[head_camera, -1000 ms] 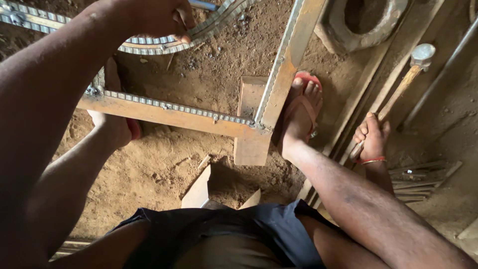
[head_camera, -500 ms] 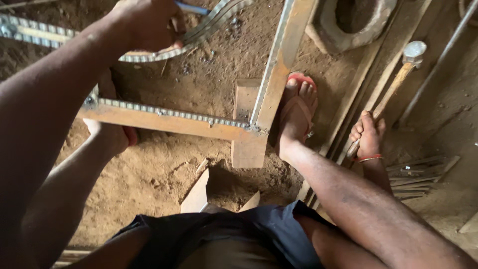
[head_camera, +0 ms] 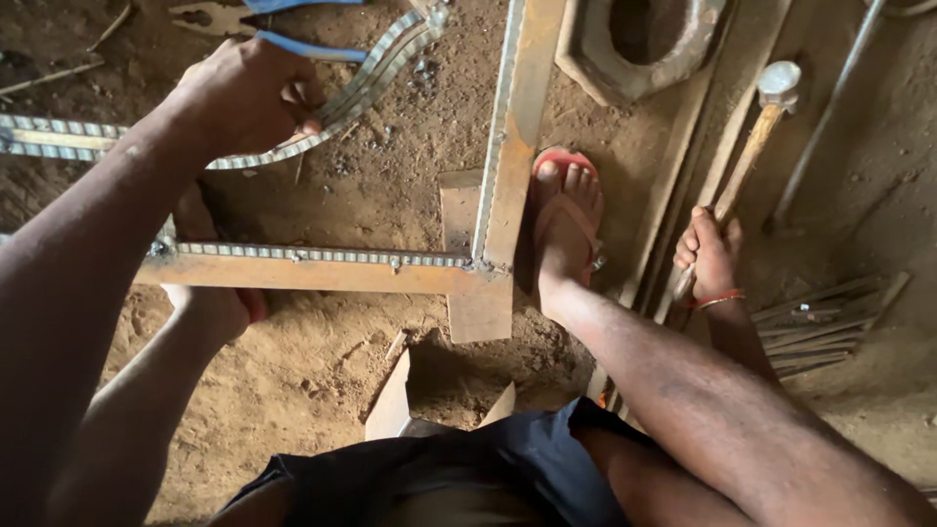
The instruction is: The person repeatedly hammers a curved metal strip onto a wooden frame using a hammer. They adjust the strip's position and strike it multiple times to secure it in place.
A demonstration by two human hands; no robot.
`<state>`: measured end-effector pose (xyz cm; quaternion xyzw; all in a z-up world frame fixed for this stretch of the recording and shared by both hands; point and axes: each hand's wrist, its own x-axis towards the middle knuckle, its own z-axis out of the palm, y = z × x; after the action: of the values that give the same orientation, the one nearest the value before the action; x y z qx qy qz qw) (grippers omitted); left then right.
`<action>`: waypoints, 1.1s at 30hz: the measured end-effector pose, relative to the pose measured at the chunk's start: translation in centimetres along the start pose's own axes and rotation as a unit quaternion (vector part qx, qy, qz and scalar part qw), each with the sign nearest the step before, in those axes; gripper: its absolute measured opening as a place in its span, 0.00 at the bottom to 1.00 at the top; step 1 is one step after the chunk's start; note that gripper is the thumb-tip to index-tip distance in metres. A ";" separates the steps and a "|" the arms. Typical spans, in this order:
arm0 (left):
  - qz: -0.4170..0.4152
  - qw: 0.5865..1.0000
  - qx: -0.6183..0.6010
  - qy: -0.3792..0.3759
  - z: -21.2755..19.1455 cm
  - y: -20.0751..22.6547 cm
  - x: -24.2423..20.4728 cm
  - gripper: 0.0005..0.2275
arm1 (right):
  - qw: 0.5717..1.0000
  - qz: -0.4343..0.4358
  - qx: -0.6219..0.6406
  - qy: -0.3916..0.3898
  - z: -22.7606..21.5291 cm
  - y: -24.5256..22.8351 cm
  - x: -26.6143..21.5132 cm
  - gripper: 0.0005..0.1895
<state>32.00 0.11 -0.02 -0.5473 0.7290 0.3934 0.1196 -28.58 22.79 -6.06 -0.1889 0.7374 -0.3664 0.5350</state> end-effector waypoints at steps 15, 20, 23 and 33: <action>-0.033 0.999 0.003 -0.009 -0.4 1.0 -0.7 0.10 | 1.000 -0.002 -0.006 0.004 0.7 -0.6 -0.3 0.09; -0.015 1.000 -0.014 0.008 -0.2 0.8 -0.9 0.09 | 1.000 -0.004 -0.009 0.002 0.8 -0.8 -0.5 0.08; -0.026 0.999 -0.020 0.000 0.0 0.8 -0.8 0.09 | 1.000 -0.003 -0.011 0.005 0.8 -0.9 -0.5 0.07; -0.012 1.000 -0.008 0.023 0.1 0.6 -0.9 0.10 | 1.000 -0.001 -0.006 0.008 0.6 -0.6 -0.2 0.08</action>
<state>31.82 0.83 0.73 -0.5660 0.7216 0.3850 0.1038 -28.05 22.33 -5.64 -0.1900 0.7439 -0.3638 0.5274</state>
